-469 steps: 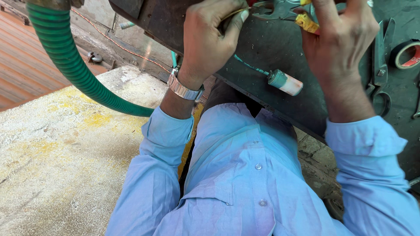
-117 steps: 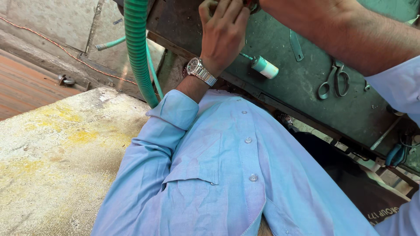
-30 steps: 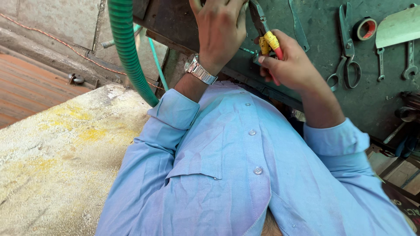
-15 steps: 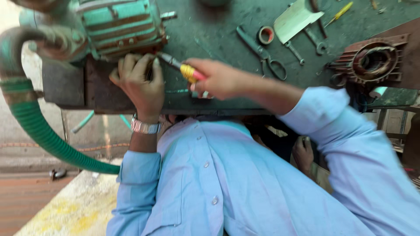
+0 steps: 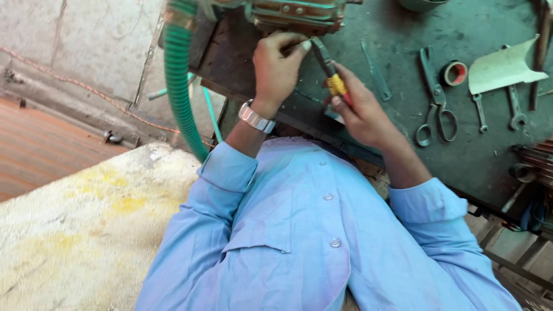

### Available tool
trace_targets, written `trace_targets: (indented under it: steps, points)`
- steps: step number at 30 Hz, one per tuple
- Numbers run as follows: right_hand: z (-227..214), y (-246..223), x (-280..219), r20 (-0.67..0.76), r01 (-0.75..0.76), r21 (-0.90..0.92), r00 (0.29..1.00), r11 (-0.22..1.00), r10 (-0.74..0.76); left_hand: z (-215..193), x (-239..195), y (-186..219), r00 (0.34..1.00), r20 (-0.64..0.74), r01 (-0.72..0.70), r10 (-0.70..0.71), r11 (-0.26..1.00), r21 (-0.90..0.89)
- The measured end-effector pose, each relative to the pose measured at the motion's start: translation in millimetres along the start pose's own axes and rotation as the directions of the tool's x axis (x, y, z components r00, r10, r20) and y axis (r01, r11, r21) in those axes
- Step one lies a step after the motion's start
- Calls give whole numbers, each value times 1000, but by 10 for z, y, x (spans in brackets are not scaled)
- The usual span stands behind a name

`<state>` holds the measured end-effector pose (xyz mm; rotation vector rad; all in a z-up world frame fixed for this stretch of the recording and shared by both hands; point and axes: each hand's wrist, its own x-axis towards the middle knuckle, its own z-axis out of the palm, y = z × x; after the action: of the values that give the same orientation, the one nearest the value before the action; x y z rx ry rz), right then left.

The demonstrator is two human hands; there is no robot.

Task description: The person strips and twists wires on an electrical motor using pliers, then wraps the connections with electrical tape. The work is performed at a cluttered workbench with various tools visible.

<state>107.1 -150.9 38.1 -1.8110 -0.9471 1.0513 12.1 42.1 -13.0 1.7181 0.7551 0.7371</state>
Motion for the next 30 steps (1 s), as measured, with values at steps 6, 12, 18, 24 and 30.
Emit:
trace_targets:
  steps: [6, 12, 18, 24, 30]
  points:
    - [-248, -179, 15, 125, -104, 99, 988, 990, 92, -1, -90, 216, 952, -23, -270, 304, 876, 400]
    - [-316, -176, -20, 146, -90, 29, 986, 995, 85, 22, -90, 162, 983, -34, -163, 180, 944, 286]
    - [-180, -86, -2, 62, 235, -150, 972, 960, -228, 16, -45, -8, 999, -3, -43, 43, 998, 41]
    - [-161, 93, -75, 51, -95, 562, 995, 822, 80, 79, -40, -131, 991, 53, 133, -126, 978, -161]
    - [-22, 270, -156, 48, -104, 766, 993, 634, 105, 121, -115, -56, 1000, -19, 4, -7, 987, -163]
